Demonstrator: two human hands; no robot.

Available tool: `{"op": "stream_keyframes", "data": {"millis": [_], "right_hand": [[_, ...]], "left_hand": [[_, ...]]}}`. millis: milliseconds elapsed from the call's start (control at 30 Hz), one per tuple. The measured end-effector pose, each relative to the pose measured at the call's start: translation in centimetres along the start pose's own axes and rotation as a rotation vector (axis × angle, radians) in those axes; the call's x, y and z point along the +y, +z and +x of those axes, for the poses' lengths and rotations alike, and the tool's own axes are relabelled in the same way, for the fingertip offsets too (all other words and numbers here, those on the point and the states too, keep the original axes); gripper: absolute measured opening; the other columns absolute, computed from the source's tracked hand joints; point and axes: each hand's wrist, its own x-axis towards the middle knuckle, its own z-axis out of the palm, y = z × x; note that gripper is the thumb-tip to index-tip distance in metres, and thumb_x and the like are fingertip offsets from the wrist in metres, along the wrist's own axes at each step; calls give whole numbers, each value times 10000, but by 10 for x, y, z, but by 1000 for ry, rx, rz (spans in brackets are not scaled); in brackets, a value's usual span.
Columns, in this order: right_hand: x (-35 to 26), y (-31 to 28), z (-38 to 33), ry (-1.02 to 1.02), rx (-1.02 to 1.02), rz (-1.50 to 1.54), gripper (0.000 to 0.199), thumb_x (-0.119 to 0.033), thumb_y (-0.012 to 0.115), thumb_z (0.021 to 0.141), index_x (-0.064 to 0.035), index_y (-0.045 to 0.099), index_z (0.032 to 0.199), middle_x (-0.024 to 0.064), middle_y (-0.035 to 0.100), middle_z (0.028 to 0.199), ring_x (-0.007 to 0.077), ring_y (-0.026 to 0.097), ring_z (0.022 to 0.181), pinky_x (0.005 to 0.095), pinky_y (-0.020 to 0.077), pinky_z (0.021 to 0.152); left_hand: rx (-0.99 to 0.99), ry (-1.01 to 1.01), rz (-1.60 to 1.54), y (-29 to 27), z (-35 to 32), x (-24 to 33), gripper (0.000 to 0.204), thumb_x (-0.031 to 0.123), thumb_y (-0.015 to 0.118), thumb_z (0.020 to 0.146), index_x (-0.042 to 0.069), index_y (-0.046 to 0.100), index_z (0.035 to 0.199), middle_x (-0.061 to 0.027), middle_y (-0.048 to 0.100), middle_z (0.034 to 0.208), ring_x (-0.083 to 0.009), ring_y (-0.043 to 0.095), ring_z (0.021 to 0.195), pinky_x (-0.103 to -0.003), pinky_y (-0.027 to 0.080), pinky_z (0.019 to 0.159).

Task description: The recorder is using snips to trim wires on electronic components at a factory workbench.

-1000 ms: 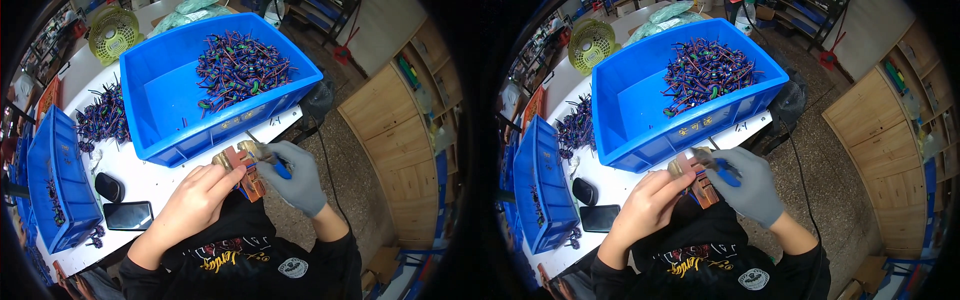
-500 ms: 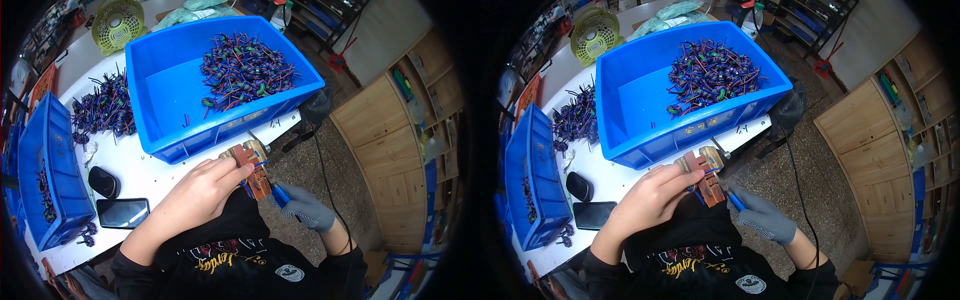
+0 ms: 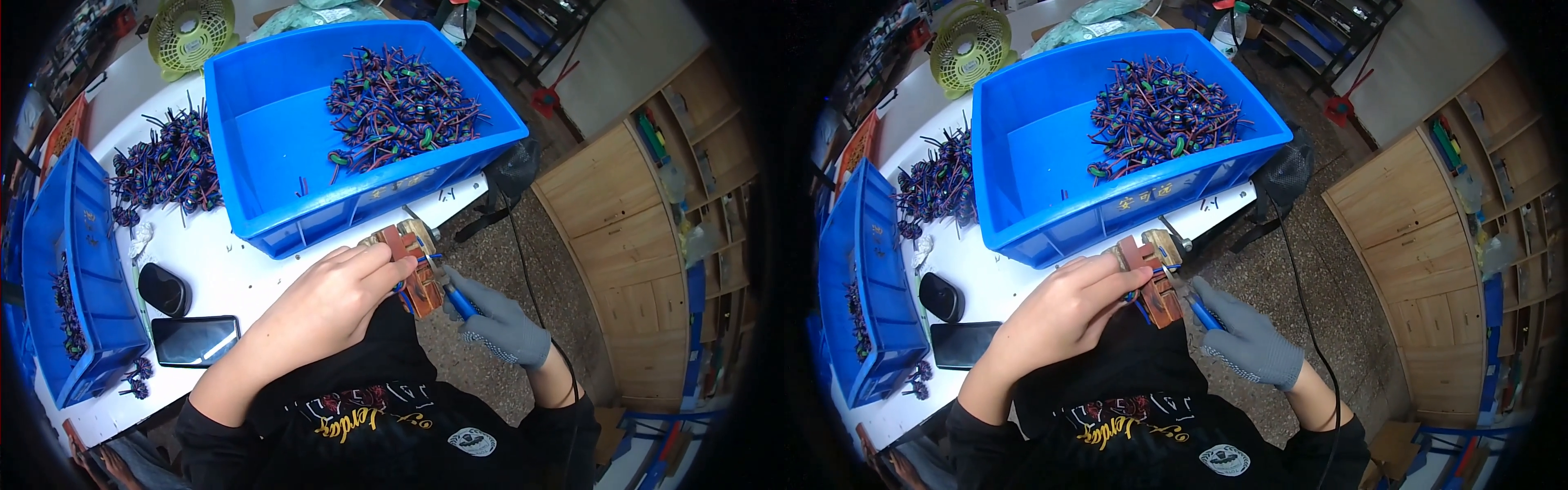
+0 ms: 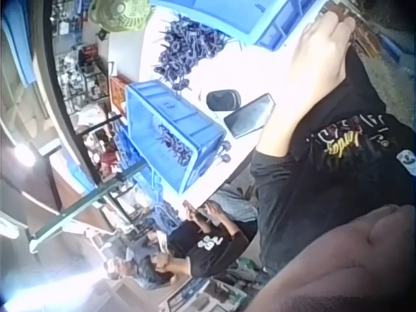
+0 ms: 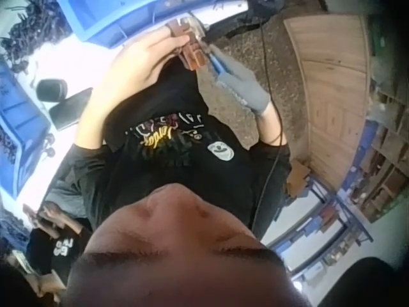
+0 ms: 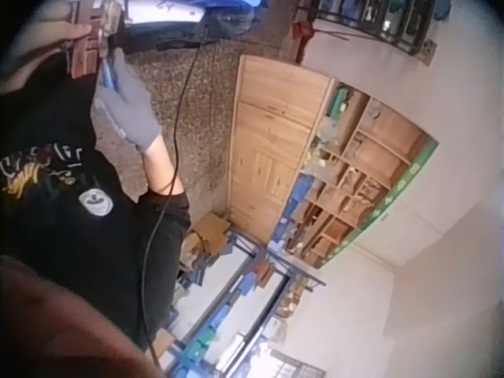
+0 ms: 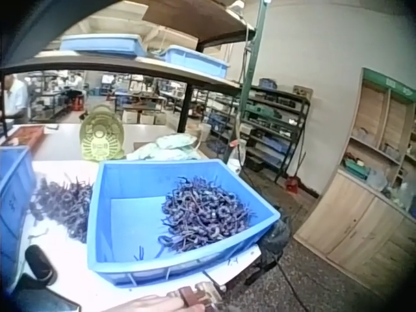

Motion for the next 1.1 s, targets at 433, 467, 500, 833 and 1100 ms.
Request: {"op": "stream_keyframes", "data": {"millis": [433,467,500,833,1100], "right_hand": [[-35,-6,16,22,62,-195,447,-327,467,1069,25,690,907,97,690,718,214,591,608,349,482,635],[-35,-8,17,44,35,-123,460,-338,473,1070,23,693,890,91,680,701,205,585,600,343,479,628],[-35,-10,18,65,6,-52,472,-349,478,1072,21,695,873,85,669,684,197,579,591,337,476,621],[-7,-24,29,90,-220,189,449,-384,508,1046,17,709,1053,81,697,807,183,604,672,304,496,667],[2,-12,10,-43,-29,-51,631,-369,585,953,11,515,1451,150,705,1112,284,665,898,370,519,820]], "left_hand": [[15,-13,-1,3,-4,1,348,-21,628,879,-38,624,1226,-123,544,956,-304,590,837,-390,500,819],[25,-12,-10,4,-5,0,350,-20,629,879,-37,624,1229,-122,543,956,-301,589,834,-388,500,818],[34,-11,-18,5,-6,-1,352,-19,630,879,-36,624,1231,-121,543,956,-298,588,832,-387,499,816],[66,13,-28,11,-8,-7,356,-15,638,879,-21,630,1235,-109,543,944,-287,582,817,-381,498,807],[61,31,-35,10,-5,-8,357,-15,640,879,-22,628,1236,-108,552,944,-289,587,819,-385,500,809]]}}
